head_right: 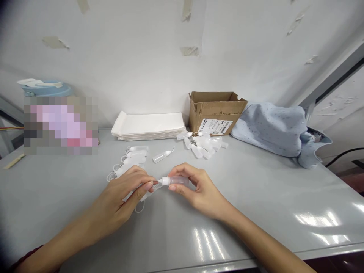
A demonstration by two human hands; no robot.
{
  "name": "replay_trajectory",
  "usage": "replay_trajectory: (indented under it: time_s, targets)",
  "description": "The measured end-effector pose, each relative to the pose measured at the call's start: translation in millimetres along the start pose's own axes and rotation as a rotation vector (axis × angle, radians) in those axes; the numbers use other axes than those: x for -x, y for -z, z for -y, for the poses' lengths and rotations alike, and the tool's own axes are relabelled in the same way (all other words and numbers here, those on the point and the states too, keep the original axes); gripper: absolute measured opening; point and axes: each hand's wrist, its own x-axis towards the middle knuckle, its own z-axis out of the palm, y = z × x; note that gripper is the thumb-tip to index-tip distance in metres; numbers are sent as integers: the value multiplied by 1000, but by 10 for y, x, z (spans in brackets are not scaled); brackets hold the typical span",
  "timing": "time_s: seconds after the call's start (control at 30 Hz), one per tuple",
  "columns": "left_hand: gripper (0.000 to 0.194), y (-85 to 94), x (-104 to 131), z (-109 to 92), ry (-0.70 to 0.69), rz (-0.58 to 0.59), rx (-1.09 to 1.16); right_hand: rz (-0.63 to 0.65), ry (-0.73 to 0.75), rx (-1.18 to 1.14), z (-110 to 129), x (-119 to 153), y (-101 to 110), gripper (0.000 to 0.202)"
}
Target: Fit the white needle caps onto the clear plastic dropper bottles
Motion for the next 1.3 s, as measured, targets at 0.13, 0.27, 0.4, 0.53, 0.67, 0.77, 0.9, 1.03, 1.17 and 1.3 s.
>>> replay_trajectory:
  time_s: [0.13,0.27,0.4,0.53,0.67,0.77,0.9,1.03,1.17,1.3]
  targets:
    - [22,5,2,4,-6,12,7,7,6,-19,-2,2,-7,10]
    - [22,7,10,10,-7,16,7,5,5,-42,-5,7,-3,10]
    - [22,5,3,15,-7,20,11,7,-14,-70,-5,9,6,11]
    - [22,1,-11,16,-6,15,24,11,-22,-66,1,8,8,10]
    - [22,-1,2,14,-7,6,28,18,-20,-76,-1,7,4,10]
    - [22,3,15,12,10,28,23,16,-30,-68,-10,7,2,12]
    - [23,12,10,11,15,43,21,12,-35,-69,-25,6,5,13]
    - [21,12,1,14,5,36,26,21,-24,-85,-23,3,7,11]
    - [21,6,3,22,-8,37,25,15,-20,-65,-13,6,2,11]
    - [21,-3,9,43,-24,44,16,9,-20,-19,-15,21,-2,12]
